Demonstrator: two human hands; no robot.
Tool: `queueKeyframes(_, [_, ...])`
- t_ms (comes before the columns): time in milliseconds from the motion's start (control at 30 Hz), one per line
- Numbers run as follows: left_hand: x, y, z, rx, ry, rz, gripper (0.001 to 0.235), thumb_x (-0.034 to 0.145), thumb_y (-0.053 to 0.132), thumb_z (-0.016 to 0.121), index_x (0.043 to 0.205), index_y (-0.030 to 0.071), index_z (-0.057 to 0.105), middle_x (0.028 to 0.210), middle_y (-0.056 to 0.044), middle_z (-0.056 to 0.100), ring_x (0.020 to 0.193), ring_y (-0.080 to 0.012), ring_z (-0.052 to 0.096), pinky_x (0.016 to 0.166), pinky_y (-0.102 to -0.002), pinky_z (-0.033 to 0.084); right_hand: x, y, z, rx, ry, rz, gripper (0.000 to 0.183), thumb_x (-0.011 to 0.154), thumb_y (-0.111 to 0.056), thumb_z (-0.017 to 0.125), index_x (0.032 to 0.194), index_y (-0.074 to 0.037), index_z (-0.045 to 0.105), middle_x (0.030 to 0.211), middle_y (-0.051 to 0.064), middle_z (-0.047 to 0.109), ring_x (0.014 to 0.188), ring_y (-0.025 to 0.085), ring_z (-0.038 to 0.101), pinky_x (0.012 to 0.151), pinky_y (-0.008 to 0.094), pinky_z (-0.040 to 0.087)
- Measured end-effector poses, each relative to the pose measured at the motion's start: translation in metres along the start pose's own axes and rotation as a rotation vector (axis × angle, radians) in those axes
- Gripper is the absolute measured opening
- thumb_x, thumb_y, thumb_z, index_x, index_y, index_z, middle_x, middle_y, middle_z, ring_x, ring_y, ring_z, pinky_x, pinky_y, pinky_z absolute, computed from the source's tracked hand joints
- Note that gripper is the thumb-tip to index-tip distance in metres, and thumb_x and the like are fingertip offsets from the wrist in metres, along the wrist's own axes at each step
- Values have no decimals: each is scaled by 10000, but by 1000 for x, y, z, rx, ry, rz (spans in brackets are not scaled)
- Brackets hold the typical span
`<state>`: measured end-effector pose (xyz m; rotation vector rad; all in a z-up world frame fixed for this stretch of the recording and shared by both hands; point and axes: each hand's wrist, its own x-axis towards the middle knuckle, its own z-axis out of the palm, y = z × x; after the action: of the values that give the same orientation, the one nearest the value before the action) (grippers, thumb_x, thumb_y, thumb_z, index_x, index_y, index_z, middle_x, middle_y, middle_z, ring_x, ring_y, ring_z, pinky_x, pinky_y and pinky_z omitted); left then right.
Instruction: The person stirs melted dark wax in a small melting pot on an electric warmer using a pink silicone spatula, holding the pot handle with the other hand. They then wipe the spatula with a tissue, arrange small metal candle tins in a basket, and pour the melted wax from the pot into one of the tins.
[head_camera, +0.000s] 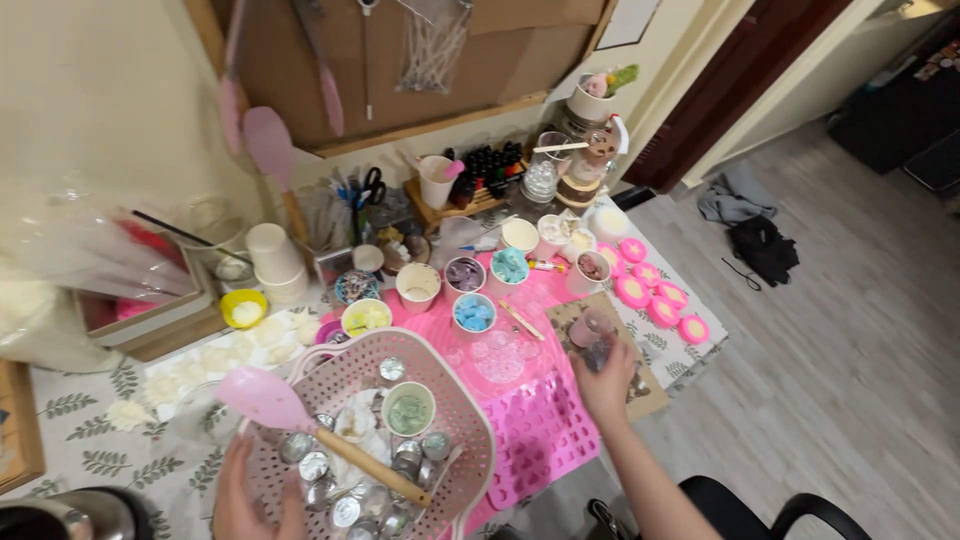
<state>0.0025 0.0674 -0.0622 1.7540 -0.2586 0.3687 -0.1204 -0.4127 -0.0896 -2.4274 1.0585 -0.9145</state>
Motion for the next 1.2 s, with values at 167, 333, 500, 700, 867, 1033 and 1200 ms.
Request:
queueKeyframes(167, [10,70,58,296,-236,154,732,788,187,735,1432,-13,448,1519,-267,438,1427,-422,420,1158,-499,332,61,20,4,-8,-110,99,1023,656,-371,889,1476,8,409,1444,274,454,1312,459,418,1099,527,348])
queueKeyframes(333, [29,86,97,295,-307,210,734,801,181,729,1452,5,441,1547,-234,433,1423,-410,420,1148,-484,342,92,49,38,-57,-315,212,1053,590,-392,938,1445,-5,460,1280,225,628,1214,424,523,1041,497,434])
queueKeyframes(500, [37,78,110,288,-375,183,730,786,181,755,1432,20,456,1510,-212,472,1396,-397,455,1136,-457,379,93,76,62,-28,-271,123,755,652,-312,906,1304,-51,630,1128,146,722,976,289,685,871,419,545])
queueKeyframes(700, [44,77,103,273,-318,47,857,715,149,796,1476,54,415,1489,-217,478,1404,-393,451,1137,-449,380,70,-52,-11,318,-160,-85,845,699,-171,839,1465,-50,504,1112,132,698,1015,249,670,852,378,551])
queueKeyframes(867, [50,99,88,229,-287,54,941,658,143,848,1481,66,396,1489,-221,478,1411,-397,431,1154,-452,350,22,-172,-32,589,-372,-370,931,723,-125,811,1547,-33,386,1207,112,690,1064,223,667,924,375,537])
queueKeyframes(1033, [34,106,37,168,-254,-15,992,613,163,887,1478,96,405,1472,-210,493,1390,-382,446,1118,-443,370,-55,-277,-30,867,-757,-495,981,689,-105,837,1545,-29,363,1282,136,649,1187,239,635,1017,394,524])
queueKeyframes(1200, [-2,99,-32,289,-133,-271,684,652,139,862,1299,141,642,1259,-87,729,1150,-263,710,973,-366,551,-109,-344,-36,862,-1010,-686,969,696,-119,851,1549,-52,398,1281,140,675,1205,257,659,1042,388,516])
